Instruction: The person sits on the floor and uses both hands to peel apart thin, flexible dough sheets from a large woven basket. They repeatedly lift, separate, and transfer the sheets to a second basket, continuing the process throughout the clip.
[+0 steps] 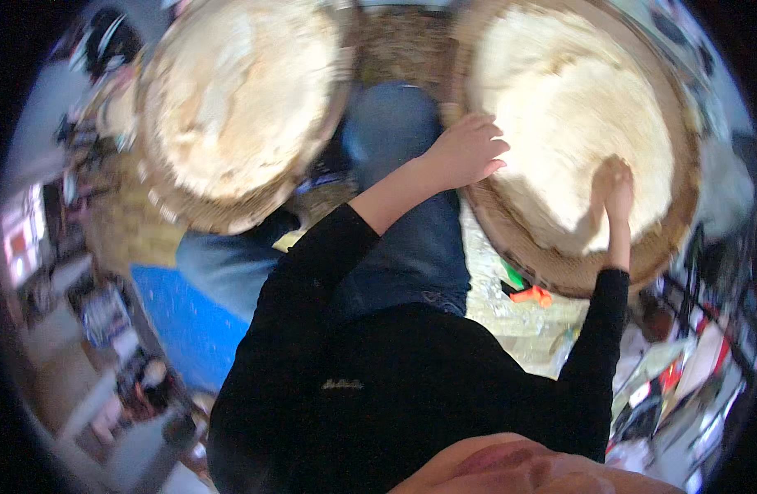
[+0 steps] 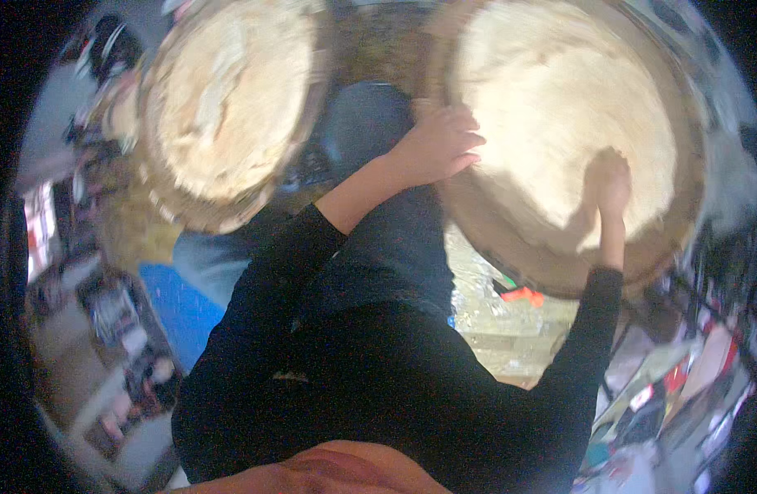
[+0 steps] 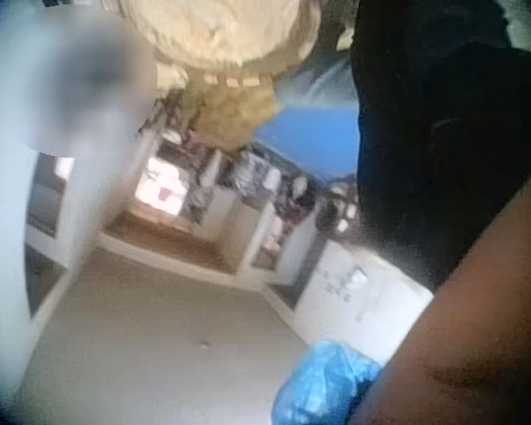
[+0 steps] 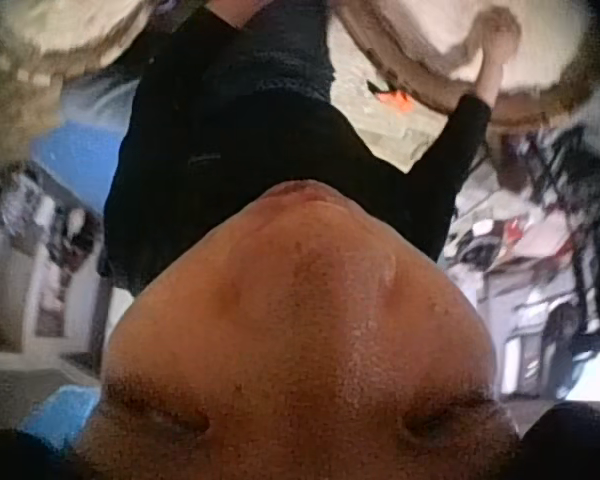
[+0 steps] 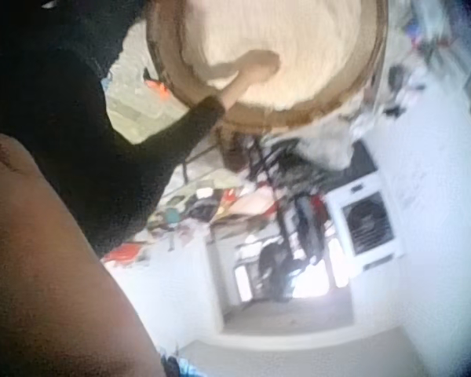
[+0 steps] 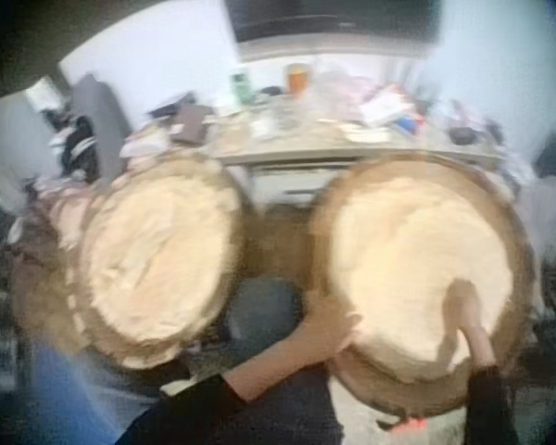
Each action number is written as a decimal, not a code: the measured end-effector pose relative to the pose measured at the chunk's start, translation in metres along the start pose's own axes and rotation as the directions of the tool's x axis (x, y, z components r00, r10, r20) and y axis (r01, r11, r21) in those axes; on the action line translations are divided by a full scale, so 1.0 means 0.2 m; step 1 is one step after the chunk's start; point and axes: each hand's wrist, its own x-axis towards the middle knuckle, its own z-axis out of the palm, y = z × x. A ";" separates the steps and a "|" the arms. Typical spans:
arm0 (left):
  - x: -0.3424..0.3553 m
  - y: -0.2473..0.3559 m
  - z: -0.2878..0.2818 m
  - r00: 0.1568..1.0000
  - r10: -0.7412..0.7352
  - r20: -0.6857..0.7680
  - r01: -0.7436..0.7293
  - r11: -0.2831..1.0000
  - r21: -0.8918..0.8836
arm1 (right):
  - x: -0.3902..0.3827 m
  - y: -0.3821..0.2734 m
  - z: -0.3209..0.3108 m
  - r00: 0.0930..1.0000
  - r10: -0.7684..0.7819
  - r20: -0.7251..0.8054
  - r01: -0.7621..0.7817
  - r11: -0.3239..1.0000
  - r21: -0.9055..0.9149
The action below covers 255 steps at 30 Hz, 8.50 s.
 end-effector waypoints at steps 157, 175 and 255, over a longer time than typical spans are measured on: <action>-1.50 -1.40 -0.76 0.208 -0.886 -0.414 0.809 0.394 -0.437 | 1.04 -3.02 -0.23 0.481 -0.732 0.482 0.684 0.658 0.317; -1.62 -1.29 -1.47 0.384 -0.733 -0.562 0.906 0.417 0.076 | 0.91 -3.18 -0.20 0.159 -0.820 0.549 0.796 0.436 0.421; -2.10 -1.36 -1.39 -0.154 -0.987 0.042 -0.459 0.034 -0.888 | 1.22 -3.25 -0.57 0.834 -0.459 0.306 -0.457 -0.265 0.849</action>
